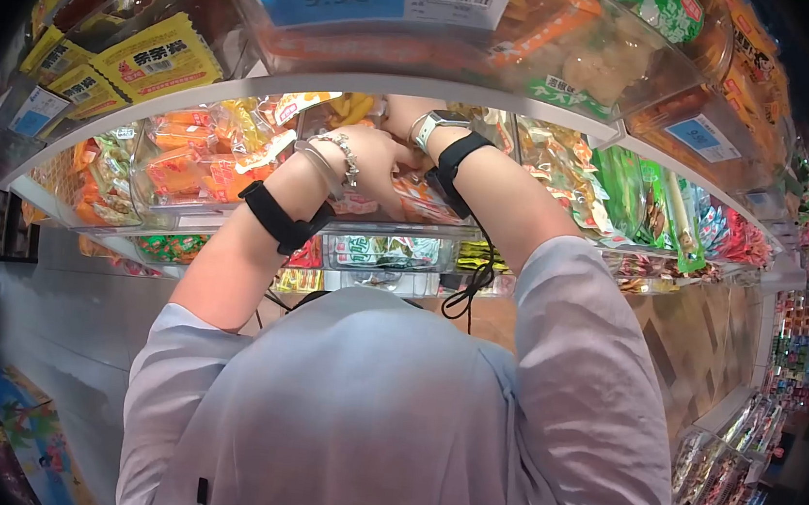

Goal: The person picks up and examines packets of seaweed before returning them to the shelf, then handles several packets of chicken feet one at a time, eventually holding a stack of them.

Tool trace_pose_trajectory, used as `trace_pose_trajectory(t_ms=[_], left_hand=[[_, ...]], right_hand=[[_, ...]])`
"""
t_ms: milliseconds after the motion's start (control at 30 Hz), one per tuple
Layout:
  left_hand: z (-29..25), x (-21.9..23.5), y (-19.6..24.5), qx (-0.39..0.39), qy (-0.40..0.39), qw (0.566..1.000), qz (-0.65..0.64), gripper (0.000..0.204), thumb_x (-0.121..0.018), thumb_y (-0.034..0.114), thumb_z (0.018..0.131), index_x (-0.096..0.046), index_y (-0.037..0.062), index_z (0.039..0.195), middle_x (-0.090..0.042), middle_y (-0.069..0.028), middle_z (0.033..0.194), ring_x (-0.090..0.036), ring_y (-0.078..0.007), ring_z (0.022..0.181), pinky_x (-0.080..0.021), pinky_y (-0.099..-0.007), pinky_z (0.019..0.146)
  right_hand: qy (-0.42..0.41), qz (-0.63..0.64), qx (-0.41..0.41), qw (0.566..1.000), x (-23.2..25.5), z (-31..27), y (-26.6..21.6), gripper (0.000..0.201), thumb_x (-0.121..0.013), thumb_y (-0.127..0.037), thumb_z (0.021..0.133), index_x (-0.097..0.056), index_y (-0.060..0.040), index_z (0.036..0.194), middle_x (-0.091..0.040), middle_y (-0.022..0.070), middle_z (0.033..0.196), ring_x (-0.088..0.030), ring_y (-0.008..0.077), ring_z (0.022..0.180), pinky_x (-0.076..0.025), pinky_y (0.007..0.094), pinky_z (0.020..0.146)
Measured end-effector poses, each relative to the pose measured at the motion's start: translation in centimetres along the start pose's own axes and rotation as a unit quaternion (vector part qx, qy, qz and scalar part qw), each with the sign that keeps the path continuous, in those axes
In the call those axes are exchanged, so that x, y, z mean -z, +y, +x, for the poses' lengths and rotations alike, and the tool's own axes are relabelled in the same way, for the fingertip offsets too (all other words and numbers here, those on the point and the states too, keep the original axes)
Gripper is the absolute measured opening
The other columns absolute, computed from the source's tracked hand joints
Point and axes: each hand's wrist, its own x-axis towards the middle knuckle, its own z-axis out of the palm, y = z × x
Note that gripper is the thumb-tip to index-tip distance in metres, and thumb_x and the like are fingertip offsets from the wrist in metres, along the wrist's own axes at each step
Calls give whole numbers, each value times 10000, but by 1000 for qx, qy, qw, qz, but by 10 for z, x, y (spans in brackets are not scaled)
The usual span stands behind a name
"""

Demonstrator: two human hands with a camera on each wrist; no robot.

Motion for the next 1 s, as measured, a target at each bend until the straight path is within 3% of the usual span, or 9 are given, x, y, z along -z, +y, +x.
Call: trace_pose_trajectory(t_ms=[133, 200, 233, 400, 600, 733, 1000], left_hand=[[-5, 9, 5, -19, -5, 1000, -10, 677, -713, 445, 533, -574, 89, 1092, -617, -119, 1005, -584, -257, 925, -443, -316, 824], [-7, 6, 3, -14, 15, 999, -34, 692, -713, 429, 536, -562, 98, 1125, -611, -121, 1022, -581, -247, 935, -441, -307, 827], [-6, 6, 4, -11, 9, 999, -44, 702, -713, 400, 537, -548, 97, 1148, -599, -120, 1053, -575, -242, 952, -437, -299, 834], [-8, 15, 9, 20, -34, 997, -71, 714, -708, 360, 542, -526, 94, 1178, -585, -105, 1089, -566, -230, 970, -430, -294, 847], [-15, 20, 16, 31, -21, 997, -65, 677, -705, 338, 550, -541, 113, 1168, -588, -114, 1076, -570, -227, 958, -431, -296, 845], [-13, 21, 16, 47, -40, 996, -61, 650, -695, 350, 571, -548, 121, 1161, -578, -128, 1083, -553, -247, 985, -423, -309, 857], [-9, 21, 12, 21, -54, 997, -42, 625, -689, 357, 585, -555, 92, 1135, -526, -149, 1140, -508, -262, 1048, -389, -312, 897]], right_hand=[[54, 42, 23, 997, -7, 6, 13, 376, -624, -301, 691, -600, -122, 1022, -625, 139, 895, -598, 297, 804, -477, 385, 670], [-23, 87, -49, 995, -5, 12, 14, 352, -610, -289, 719, -598, -111, 1022, -622, 130, 906, -602, 278, 799, -472, 372, 674], [-1, 59, -8, 998, -2, 12, 13, 276, -575, -194, 775, -588, -36, 1002, -620, 147, 915, -614, 256, 808, -492, 347, 697], [47, 121, -6, 992, 4, 4, 27, 266, -561, -173, 783, -577, -20, 1001, -614, 153, 918, -611, 260, 818, -498, 350, 701], [98, 254, -36, 961, 14, -8, 45, 255, -545, -148, 792, -563, -1, 1000, -607, 160, 922, -609, 265, 830, -505, 355, 706], [134, 394, -71, 906, 23, -25, 61, 247, -534, -131, 798, -555, 12, 999, -603, 164, 925, -607, 269, 837, -510, 358, 710], [194, 630, -99, 746, 27, -38, 85, 232, -512, -97, 811, -537, 38, 997, -594, 173, 930, -603, 275, 853, -519, 364, 717]])
